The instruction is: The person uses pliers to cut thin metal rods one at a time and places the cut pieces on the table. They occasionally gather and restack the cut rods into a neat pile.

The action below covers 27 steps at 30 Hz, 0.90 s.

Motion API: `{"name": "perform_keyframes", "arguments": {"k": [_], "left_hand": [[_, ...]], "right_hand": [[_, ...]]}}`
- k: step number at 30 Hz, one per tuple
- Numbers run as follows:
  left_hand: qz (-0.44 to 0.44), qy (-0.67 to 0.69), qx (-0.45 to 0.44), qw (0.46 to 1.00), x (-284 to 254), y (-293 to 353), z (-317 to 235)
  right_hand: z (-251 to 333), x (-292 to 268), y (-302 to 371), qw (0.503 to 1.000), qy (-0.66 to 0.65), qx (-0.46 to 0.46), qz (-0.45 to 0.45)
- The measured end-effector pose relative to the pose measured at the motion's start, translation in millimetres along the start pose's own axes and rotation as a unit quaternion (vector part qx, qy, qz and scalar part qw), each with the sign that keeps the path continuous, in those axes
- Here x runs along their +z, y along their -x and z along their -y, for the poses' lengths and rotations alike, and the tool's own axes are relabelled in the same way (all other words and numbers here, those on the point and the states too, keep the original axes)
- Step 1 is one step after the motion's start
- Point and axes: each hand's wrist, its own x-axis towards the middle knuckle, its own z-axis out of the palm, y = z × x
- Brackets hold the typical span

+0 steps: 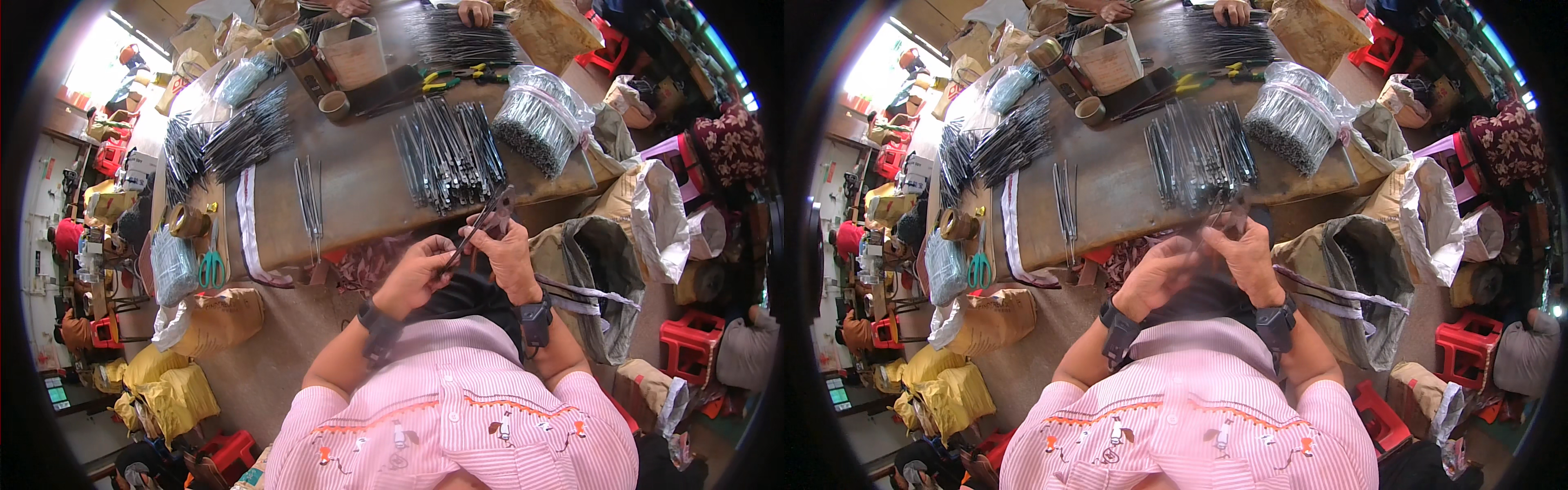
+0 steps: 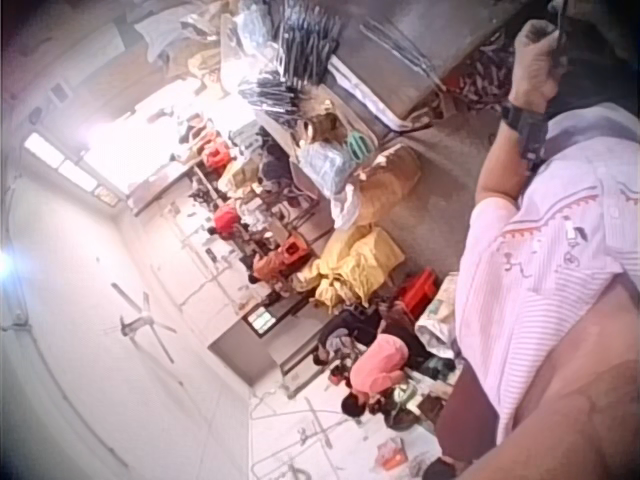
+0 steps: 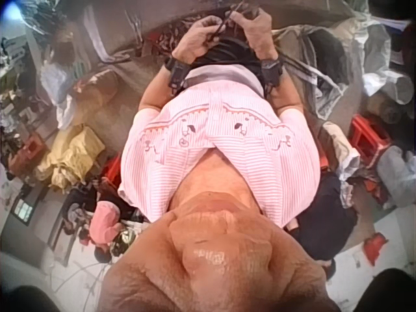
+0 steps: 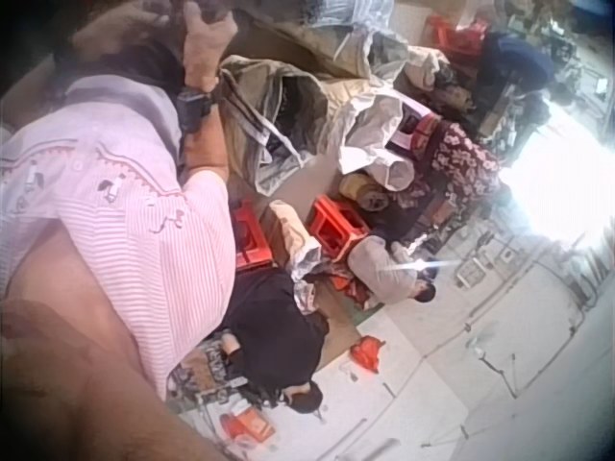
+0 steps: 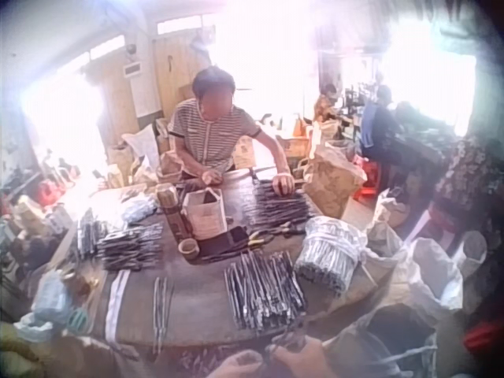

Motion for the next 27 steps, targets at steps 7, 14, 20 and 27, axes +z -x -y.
{"name": "perform_keyframes", "arguments": {"k": [7, 14, 20, 27], "left_hand": [[0.021, -0.041, 0.075, 0.996, -8.5, -0.1, -2.0], [0.004, -0.141, 0.155, 0.978, 5.8, 5.9, -7.5], [-0.015, -0.268, 0.251, 0.930, 14.0, 10.0, -8.0], [-0.022, -0.280, 0.260, 0.924, 16.9, 8.7, -6.5]], "right_hand": [[-3.9, -32.7, 0.5, 0.895, -0.403, 0.187, -0.035], [-3.4, -55.2, 29.4, 0.950, -0.230, 0.179, 0.112], [-0.9, -49.3, 39.1, 0.970, 0.156, 0.119, 0.147], [7.1, -49.8, 36.7, 0.884, 0.439, -0.109, 0.122]]}}
